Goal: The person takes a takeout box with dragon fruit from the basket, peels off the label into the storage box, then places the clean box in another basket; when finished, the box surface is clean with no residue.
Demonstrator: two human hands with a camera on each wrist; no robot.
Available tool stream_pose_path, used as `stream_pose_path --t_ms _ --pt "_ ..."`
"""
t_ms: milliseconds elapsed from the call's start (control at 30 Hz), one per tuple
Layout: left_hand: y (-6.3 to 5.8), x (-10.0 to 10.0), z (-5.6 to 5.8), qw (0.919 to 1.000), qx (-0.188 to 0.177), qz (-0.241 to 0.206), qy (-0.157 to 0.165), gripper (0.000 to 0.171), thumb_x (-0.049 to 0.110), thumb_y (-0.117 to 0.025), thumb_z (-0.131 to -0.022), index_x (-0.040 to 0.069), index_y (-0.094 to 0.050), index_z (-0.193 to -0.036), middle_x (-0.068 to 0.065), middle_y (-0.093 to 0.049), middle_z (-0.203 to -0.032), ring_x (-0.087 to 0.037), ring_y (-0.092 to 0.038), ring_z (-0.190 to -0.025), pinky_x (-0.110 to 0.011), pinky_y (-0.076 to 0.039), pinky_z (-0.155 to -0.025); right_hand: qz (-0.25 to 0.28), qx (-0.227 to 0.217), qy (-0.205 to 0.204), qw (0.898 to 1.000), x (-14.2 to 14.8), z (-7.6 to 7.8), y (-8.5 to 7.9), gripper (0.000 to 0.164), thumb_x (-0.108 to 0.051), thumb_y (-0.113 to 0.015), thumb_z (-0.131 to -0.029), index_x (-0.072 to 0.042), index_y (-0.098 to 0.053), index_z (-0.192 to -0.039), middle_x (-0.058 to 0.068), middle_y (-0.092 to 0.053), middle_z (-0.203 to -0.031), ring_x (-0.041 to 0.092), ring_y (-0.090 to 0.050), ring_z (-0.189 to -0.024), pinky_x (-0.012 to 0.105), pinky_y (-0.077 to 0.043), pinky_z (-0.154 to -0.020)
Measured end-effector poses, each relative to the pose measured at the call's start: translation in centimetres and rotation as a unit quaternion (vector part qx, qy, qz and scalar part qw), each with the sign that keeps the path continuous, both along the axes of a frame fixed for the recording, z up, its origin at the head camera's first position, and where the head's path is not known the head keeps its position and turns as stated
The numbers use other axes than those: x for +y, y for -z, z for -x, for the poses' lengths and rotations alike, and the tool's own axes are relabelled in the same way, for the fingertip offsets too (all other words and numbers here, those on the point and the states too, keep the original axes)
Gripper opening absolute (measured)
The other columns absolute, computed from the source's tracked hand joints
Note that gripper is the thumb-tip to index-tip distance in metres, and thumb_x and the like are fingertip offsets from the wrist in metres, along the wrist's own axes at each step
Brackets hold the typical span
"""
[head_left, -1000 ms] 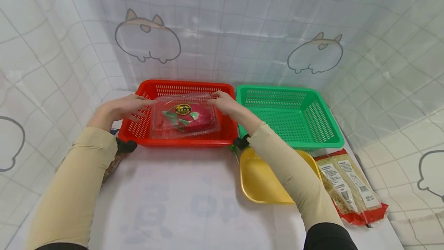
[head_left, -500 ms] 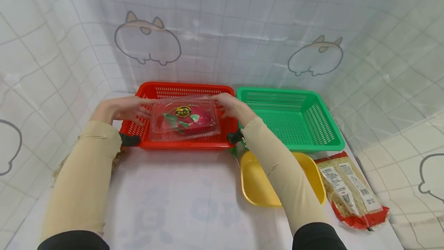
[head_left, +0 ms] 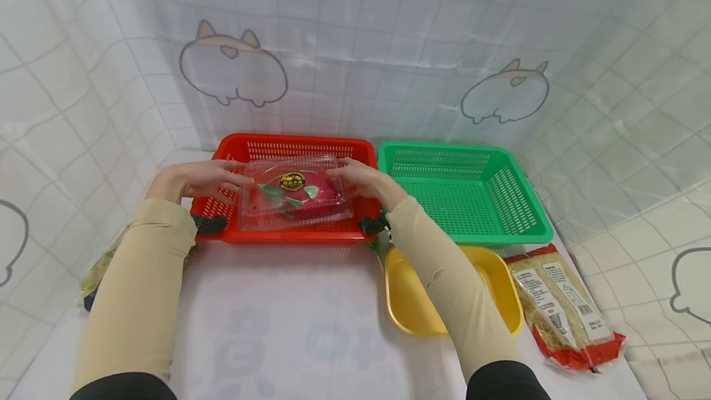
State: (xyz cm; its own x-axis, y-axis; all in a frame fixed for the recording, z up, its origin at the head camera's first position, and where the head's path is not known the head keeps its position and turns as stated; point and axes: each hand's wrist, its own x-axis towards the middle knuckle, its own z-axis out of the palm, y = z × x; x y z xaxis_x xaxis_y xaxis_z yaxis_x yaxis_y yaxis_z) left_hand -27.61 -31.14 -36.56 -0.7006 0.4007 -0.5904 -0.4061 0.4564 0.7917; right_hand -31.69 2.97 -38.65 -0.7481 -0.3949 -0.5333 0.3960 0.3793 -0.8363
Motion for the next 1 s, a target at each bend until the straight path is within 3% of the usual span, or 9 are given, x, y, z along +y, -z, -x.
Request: stream_pose_path --t_ms 200,400,567,1000 --pt "0.8 0.3 0.0 0.9996 0.015 0.023 0.0 0.1 0.031 -0.066 -0.096 0.011 0.008 -0.16 -0.024 -0.01 -0.161 -0.046 -0.028 -0.141 -0.059 -0.039 -0.11 0.004 0.001 -0.003 1.0 0.1 -0.1 0.1 0.075 -0.029 -0.061 -0.1 -0.019 -0.018 -0.16 0.009 -0.036 -0.155 0.032 -0.041 -0.138 0.05 -0.041 -0.111" --pt "1.1 0.3 0.1 0.9998 0.016 0.01 0.0 0.097 0.029 -0.064 -0.098 0.015 0.009 -0.16 -0.024 -0.012 -0.16 -0.044 -0.032 -0.139 -0.058 -0.043 -0.106 0.01 0.005 -0.001 1.0 0.2 0.1 0.3 0.073 -0.025 -0.06 -0.1 -0.02 -0.017 -0.16 0.008 -0.035 -0.155 0.03 -0.041 -0.138 0.05 -0.04 -0.112" --pt "1.1 0.2 0.1 0.9999 0.008 0.005 0.008 0.094 0.028 -0.059 -0.101 0.013 0.013 -0.159 -0.028 -0.019 -0.157 -0.044 -0.037 -0.136 -0.057 -0.049 -0.1 0.012 0.01 -0.007 1.0 0.3 0.0 0.2 0.071 -0.024 -0.06 -0.1 -0.02 -0.02 -0.159 0.009 -0.043 -0.148 0.03 -0.047 -0.132 0.049 -0.041 -0.111" --pt "1.3 0.0 0.1 0.9995 0.028 0.003 0.016 0.09 0.031 -0.055 -0.103 0.019 0.015 -0.159 -0.026 -0.011 -0.16 -0.047 -0.028 -0.141 -0.058 -0.046 -0.102 0.002 0.028 -0.011 1.0 0.4 -0.1 0.3 0.067 -0.024 -0.06 -0.101 -0.018 -0.024 -0.157 0.009 -0.041 -0.149 0.028 -0.044 -0.134 0.051 -0.042 -0.109"
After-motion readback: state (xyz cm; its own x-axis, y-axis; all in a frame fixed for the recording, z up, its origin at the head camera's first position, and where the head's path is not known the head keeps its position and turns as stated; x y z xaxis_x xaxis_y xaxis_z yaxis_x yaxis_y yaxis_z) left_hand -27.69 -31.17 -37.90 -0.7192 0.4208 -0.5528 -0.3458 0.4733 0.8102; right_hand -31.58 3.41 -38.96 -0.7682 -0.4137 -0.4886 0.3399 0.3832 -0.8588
